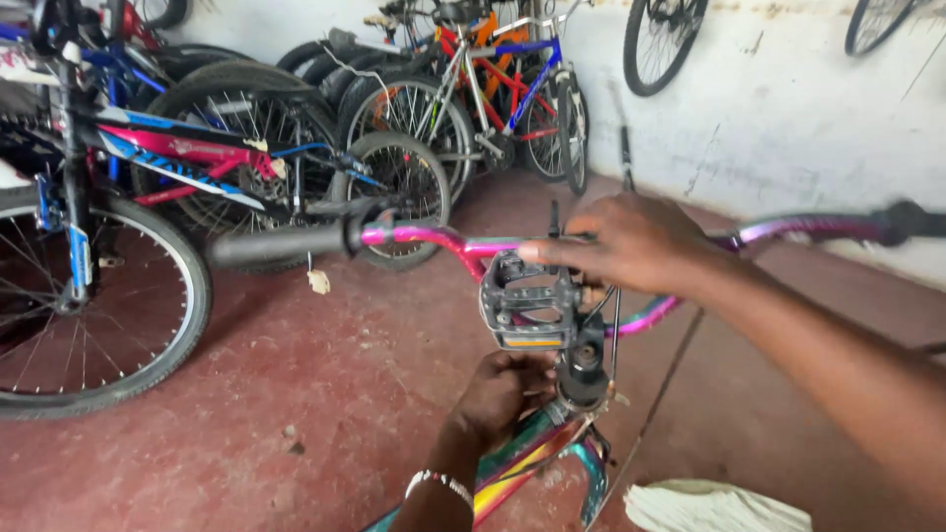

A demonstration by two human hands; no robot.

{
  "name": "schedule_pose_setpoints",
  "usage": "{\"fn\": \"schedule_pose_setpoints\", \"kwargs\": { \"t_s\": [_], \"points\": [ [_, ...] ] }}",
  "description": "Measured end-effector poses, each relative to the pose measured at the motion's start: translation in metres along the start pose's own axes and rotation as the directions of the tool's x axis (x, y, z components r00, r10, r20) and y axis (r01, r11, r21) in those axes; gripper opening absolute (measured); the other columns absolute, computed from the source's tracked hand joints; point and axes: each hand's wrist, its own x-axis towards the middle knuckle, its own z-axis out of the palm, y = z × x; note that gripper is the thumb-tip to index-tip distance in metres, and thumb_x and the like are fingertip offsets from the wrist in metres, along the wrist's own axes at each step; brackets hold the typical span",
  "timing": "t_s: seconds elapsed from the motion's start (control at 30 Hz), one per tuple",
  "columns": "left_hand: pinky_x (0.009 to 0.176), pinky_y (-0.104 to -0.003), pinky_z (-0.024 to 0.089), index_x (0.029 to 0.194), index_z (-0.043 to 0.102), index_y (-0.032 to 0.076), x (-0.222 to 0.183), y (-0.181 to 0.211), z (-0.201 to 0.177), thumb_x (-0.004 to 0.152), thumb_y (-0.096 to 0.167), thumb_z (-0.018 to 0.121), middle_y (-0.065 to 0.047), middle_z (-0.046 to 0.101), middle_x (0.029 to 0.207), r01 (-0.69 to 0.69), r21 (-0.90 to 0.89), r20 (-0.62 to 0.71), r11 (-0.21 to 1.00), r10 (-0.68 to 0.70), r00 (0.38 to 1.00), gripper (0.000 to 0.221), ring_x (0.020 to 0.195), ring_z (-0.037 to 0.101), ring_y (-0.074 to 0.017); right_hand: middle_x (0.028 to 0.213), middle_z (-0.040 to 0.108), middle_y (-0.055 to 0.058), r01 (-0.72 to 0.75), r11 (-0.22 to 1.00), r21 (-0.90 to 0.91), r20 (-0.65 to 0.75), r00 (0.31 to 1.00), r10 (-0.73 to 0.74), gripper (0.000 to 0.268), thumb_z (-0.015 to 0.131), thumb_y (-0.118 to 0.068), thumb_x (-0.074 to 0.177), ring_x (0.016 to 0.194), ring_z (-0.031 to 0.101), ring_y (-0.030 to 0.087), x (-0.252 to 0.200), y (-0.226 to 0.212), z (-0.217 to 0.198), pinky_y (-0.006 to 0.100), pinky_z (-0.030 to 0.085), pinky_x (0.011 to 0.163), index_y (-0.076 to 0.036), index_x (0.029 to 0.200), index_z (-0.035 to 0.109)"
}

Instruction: Tightening the bolts on a bicycle handlebar stem to secure it in place.

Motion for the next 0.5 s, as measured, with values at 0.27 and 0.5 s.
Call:
{"fn": "schedule_pose_setpoints", "kwargs": {
  "t_s": [0.27, 0.5],
  "points": [
    [0.088, -0.033, 0.063, 0.102, 0.073, -0.001, -0.031, 0.023, 0.014, 0.077, -0.009, 0.074, -0.011, 0.076, 0.102, 0.035, 0.115, 0.059, 0.993, -0.042, 0.997, 0.026, 0.095, 0.07, -0.0242, 0.04, 0.035, -0.008, 0.091, 0.994, 0.058, -0.289, 0.955, -0.071, 0.074, 0.049, -0.071, 0.101, 0.034, 0.03, 0.01, 0.005, 0.012, 0.023, 0.03, 0.031, 0.043, -0.021, 0.047, 0.041],
    [0.089, -0.035, 0.06, 0.104, 0.073, 0.001, -0.027, 0.023, 0.009, 0.082, -0.005, 0.073, -0.011, 0.076, 0.104, 0.06, 0.145, 0.095, 0.988, -0.075, 0.993, 0.022, 0.096, 0.07, -0.0256, 0.046, 0.032, -0.005, 0.036, 0.999, -0.041, -0.363, 0.931, -0.048, 0.078, 0.041, -0.076, 0.102, 0.042, 0.033, 0.015, 0.009, 0.016, 0.034, 0.038, 0.029, 0.047, -0.019, 0.048, 0.036]
  ]
}}
